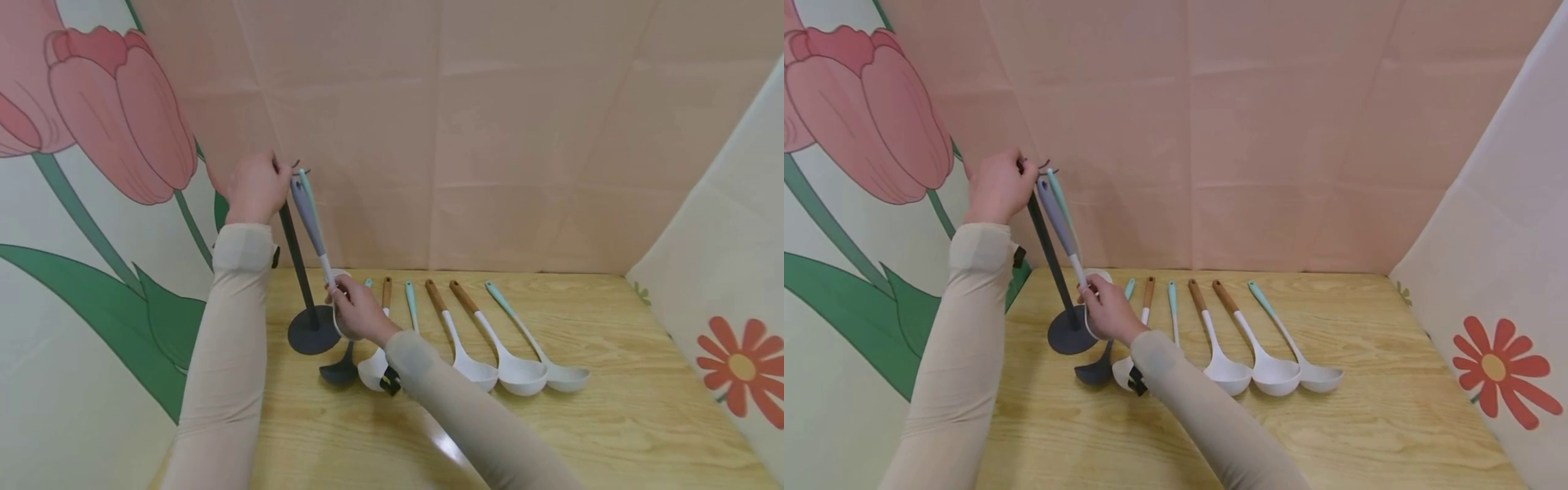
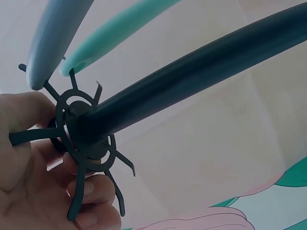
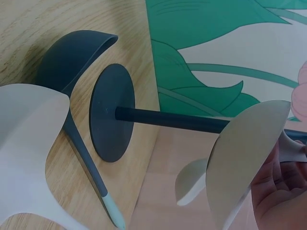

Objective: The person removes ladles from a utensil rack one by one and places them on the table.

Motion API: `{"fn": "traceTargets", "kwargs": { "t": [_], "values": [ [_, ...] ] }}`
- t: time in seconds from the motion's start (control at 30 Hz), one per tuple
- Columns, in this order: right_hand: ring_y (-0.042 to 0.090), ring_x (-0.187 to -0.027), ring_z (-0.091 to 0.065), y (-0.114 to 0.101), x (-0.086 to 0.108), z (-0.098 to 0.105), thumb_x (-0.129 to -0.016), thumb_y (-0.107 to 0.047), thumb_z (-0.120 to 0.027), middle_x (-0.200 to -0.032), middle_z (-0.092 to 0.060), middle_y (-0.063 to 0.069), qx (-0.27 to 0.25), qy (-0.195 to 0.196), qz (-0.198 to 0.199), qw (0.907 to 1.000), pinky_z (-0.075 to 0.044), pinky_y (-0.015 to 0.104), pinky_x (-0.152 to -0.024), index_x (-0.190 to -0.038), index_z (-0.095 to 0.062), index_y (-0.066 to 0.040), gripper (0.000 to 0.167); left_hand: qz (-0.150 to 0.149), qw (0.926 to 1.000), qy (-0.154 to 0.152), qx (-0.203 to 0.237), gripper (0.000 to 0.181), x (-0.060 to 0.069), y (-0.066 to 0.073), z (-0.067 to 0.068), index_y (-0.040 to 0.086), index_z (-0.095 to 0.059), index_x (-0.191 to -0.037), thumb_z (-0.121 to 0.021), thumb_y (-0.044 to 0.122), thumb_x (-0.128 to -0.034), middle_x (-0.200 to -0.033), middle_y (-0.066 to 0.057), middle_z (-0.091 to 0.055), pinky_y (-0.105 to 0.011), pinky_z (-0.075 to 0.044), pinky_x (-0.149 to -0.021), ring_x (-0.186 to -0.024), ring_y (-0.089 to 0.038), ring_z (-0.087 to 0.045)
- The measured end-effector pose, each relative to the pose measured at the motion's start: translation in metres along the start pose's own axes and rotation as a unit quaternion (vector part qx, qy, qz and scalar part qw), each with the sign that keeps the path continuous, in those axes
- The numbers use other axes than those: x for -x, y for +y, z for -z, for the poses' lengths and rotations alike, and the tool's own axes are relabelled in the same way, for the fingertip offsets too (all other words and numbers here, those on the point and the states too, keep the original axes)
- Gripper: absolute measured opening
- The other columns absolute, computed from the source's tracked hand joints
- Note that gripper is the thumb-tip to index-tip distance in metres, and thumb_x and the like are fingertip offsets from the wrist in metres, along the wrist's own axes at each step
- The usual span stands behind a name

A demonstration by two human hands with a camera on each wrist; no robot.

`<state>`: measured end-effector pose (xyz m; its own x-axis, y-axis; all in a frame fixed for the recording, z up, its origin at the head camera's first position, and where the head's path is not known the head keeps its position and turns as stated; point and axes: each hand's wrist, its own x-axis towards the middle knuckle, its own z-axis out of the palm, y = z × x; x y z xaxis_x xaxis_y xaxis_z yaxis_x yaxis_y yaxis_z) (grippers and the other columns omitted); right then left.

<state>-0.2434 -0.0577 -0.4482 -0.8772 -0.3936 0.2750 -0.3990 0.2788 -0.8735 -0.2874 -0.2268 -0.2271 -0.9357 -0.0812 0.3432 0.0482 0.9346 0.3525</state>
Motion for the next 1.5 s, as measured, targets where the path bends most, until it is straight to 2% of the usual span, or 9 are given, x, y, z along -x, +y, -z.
{"fn": "traceTargets", "kwargs": {
  "t": [0.2,0.37,0.53,0.8,1.07,1.3,1.5],
  "values": [
    [0.013,-0.073,-0.059,-0.001,0.001,0.001,-0.109,-0.023,-0.043,-0.102,-0.069,0.011,0.015,0.005,0.001,0.9999,-0.049,0.029,-0.069,-0.120,-0.060,-0.009,0.025,0.005,0.9998,0.000,0.019,0.034,0.001,-0.002,0.001,0.005,-0.056,-0.105,-0.035,0.032,-0.1014,-0.098,-0.013,-0.058,-0.040,-0.041,-0.069,-0.085,-0.029,-0.053],
    [0.014,-0.073,-0.058,-0.002,0.001,0.002,-0.109,-0.025,-0.043,-0.104,-0.069,0.014,0.019,0.004,0.000,0.9998,-0.048,0.029,-0.069,-0.120,-0.060,-0.009,0.026,0.007,0.9997,-0.001,0.022,0.035,0.002,-0.001,0.002,0.005,-0.056,-0.106,-0.036,0.033,-0.1016,-0.098,-0.013,-0.058,-0.040,-0.041,-0.069,-0.085,-0.029,-0.054],
    [0.013,-0.073,-0.059,-0.002,0.001,0.002,-0.109,-0.025,-0.043,-0.102,-0.068,0.009,0.012,0.007,-0.001,0.9999,-0.048,0.028,-0.066,-0.123,-0.059,-0.006,0.029,0.007,0.9998,-0.002,0.017,0.036,0.001,0.001,0.002,0.005,-0.056,-0.105,-0.034,0.034,-0.1018,-0.096,-0.012,-0.058,-0.039,-0.040,-0.069,-0.085,-0.029,-0.054],
    [0.013,-0.072,-0.058,-0.001,0.001,0.001,-0.109,-0.025,-0.043,-0.105,-0.069,0.013,0.008,0.014,0.006,0.9998,-0.048,0.026,-0.063,-0.122,-0.059,-0.010,0.025,0.001,0.9999,0.005,0.015,0.035,0.000,0.000,0.001,0.005,-0.055,-0.104,-0.033,0.032,-0.1014,-0.097,-0.013,-0.057,-0.040,-0.040,-0.068,-0.085,-0.030,-0.054],
    [0.018,-0.074,-0.058,-0.001,0.006,0.004,-0.109,-0.026,-0.042,-0.096,-0.063,0.007,-0.045,0.022,-0.004,0.9987,-0.053,0.031,-0.056,-0.122,-0.056,-0.003,0.031,0.001,0.9999,0.008,0.009,0.036,0.000,0.002,0.000,0.005,-0.056,-0.102,-0.033,0.033,-0.1020,-0.096,-0.012,-0.057,-0.042,-0.041,-0.073,-0.087,-0.030,-0.054],
    [0.016,-0.067,-0.056,0.013,0.014,0.015,-0.109,-0.022,-0.043,-0.091,-0.062,0.008,-0.038,0.034,0.009,0.9987,-0.049,0.029,-0.054,-0.120,-0.057,0.002,0.030,0.004,0.9999,0.001,0.011,0.036,-0.001,0.002,-0.001,0.005,-0.055,-0.103,-0.032,0.033,-0.1019,-0.097,-0.012,-0.057,-0.042,-0.042,-0.075,-0.088,-0.030,-0.054],
    [0.014,-0.068,-0.057,0.029,0.031,0.029,-0.108,-0.021,-0.044,-0.093,-0.066,0.006,-0.004,0.039,0.009,0.9992,-0.050,0.029,-0.063,-0.114,-0.061,-0.008,0.022,0.006,0.9999,-0.002,0.013,0.034,0.001,0.001,0.001,0.006,-0.053,-0.102,-0.031,0.032,-0.1009,-0.097,-0.012,-0.056,-0.043,-0.041,-0.075,-0.088,-0.030,-0.053]
  ]
}}
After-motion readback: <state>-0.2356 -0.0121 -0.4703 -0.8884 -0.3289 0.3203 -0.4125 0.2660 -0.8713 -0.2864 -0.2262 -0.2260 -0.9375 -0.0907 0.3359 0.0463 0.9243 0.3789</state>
